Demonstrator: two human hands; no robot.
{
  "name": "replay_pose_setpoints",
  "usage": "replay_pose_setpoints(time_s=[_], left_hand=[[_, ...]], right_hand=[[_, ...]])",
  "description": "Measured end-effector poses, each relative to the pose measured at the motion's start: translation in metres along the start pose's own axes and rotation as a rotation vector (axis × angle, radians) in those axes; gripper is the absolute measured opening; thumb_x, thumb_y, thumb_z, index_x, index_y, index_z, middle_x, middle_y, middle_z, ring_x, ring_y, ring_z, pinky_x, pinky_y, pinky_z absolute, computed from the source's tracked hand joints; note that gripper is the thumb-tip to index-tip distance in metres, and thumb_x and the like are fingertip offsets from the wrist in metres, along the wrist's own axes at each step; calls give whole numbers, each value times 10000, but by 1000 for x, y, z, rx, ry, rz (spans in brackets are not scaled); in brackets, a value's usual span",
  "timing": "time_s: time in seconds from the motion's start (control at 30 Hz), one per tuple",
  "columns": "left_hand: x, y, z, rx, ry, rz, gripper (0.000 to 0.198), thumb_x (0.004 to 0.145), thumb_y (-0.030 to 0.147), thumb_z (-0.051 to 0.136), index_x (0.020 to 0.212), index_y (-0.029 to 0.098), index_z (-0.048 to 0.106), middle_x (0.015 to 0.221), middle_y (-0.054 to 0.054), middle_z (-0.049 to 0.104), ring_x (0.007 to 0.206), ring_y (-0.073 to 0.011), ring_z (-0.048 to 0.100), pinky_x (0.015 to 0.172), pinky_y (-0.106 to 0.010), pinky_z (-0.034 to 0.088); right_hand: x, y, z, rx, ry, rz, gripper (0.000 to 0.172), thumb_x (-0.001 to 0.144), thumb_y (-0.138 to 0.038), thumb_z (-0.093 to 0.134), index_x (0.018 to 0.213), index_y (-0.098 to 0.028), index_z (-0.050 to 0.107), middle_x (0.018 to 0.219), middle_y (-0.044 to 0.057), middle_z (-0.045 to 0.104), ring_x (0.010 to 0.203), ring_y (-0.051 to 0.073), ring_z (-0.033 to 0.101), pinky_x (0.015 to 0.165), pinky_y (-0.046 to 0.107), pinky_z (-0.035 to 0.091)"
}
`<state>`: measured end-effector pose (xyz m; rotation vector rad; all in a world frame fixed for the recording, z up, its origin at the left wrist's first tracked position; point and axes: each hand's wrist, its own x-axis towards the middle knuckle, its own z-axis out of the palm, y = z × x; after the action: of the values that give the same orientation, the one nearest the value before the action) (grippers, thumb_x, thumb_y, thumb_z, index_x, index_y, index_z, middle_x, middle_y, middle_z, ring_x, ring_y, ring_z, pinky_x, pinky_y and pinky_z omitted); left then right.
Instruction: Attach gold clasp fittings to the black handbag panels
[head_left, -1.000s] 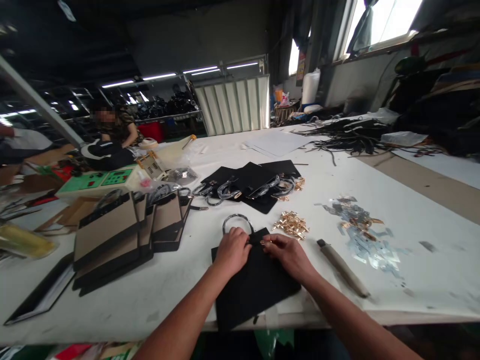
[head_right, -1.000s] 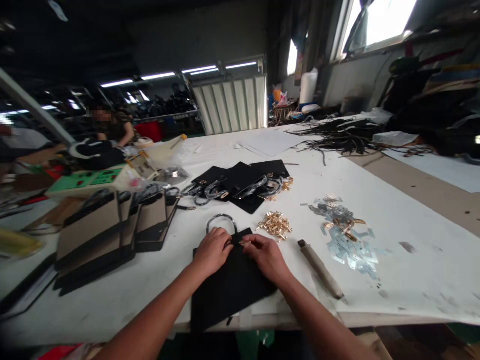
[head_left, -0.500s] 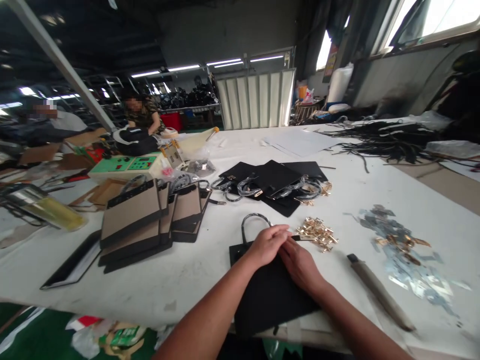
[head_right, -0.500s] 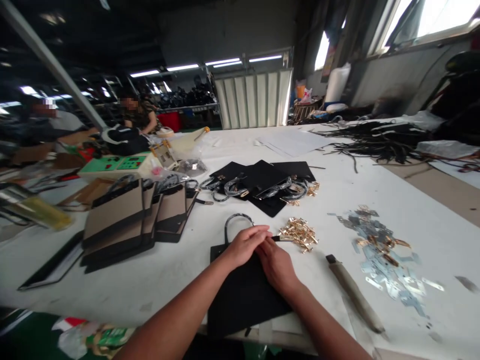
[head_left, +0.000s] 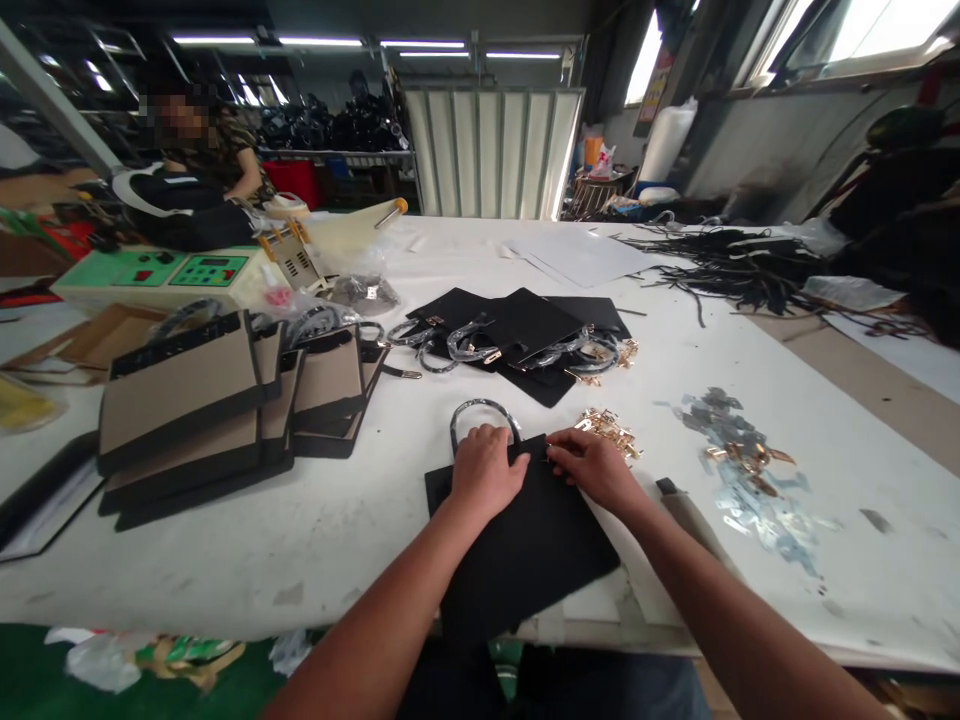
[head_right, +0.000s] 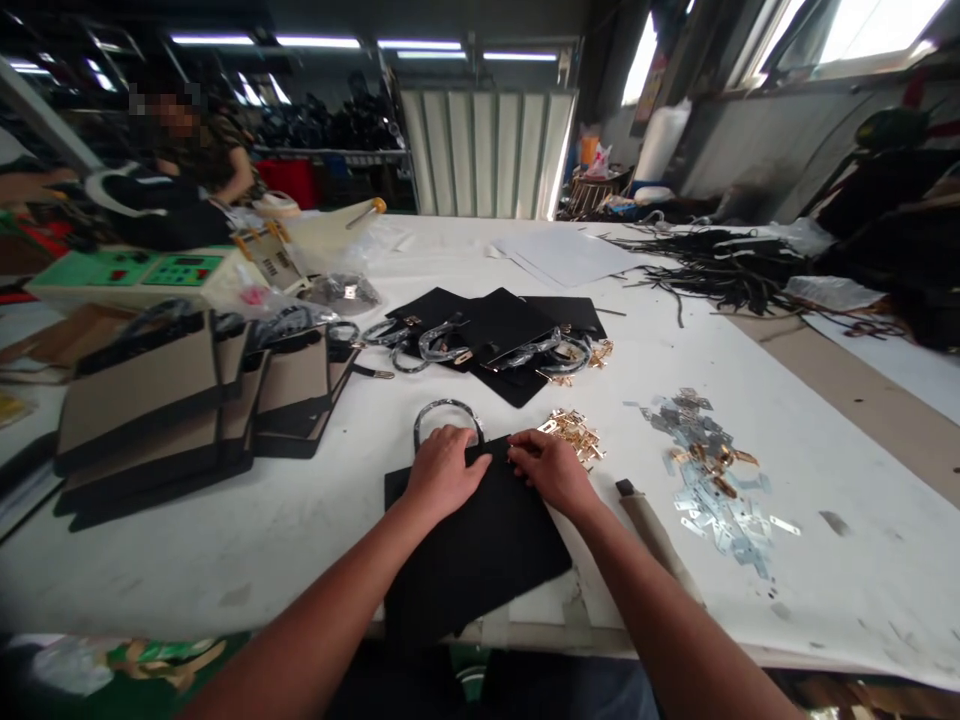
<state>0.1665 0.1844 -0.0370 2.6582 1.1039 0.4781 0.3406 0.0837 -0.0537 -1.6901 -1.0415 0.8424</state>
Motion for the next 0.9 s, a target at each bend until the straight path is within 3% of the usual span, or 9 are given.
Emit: replay_pose_setpoints(time_s=[0.17,0.37,0.47,0.57,0.73,0.9], left_hand=[[14,-5,-1,-50,-85,-61,306,891,482,633,966,190,686,992,-115,704,982,-285,635,825,-354,456],[21,-6,-19,-192,-293,-172,348,862,554,608,802,223,697,815,-58,719,723,-232,640,608,-308,360],[18,-3,-28,-249,-292,-189,338,853,542,610,777,222,688,773,-46,710,694,-216,624,584,-302,328],[14,0,-34,-281,-253,-211,333,845,534,610,778,216,679,786,-49,708,692,-210,619,573,-300,312],[6,3,-44,-322,-254,-208,337,843,500,605,685,204,636,675,-36,649,641,-193,590,557,-289,310],[-3,5,-52,-405,-218,-178,322,836,478,623,682,197,650,630,-22,619,622,-182,573,550,-274,322]], right_hand=[[-5,-2,-5,-141,2,-136,273,908,-399,630,1043,-204,765,908,33,739,656,153,672,660,304,540],[-9,-15,-8,-175,-53,-142,375,825,-343,733,1179,-219,737,906,20,718,777,185,673,708,302,528],[-14,-26,-4,-221,24,-218,257,906,-387,660,1063,-219,774,915,36,711,765,185,677,699,308,525],[-23,-34,2,-115,59,-234,321,972,-470,582,1008,-220,780,884,42,704,712,180,673,645,305,519],[-35,-37,5,-267,89,-340,229,945,-387,624,925,-234,794,837,30,718,785,198,682,735,317,507],[-48,-41,10,-313,193,-310,200,940,-363,616,950,-233,767,913,24,753,748,192,698,699,305,506]])
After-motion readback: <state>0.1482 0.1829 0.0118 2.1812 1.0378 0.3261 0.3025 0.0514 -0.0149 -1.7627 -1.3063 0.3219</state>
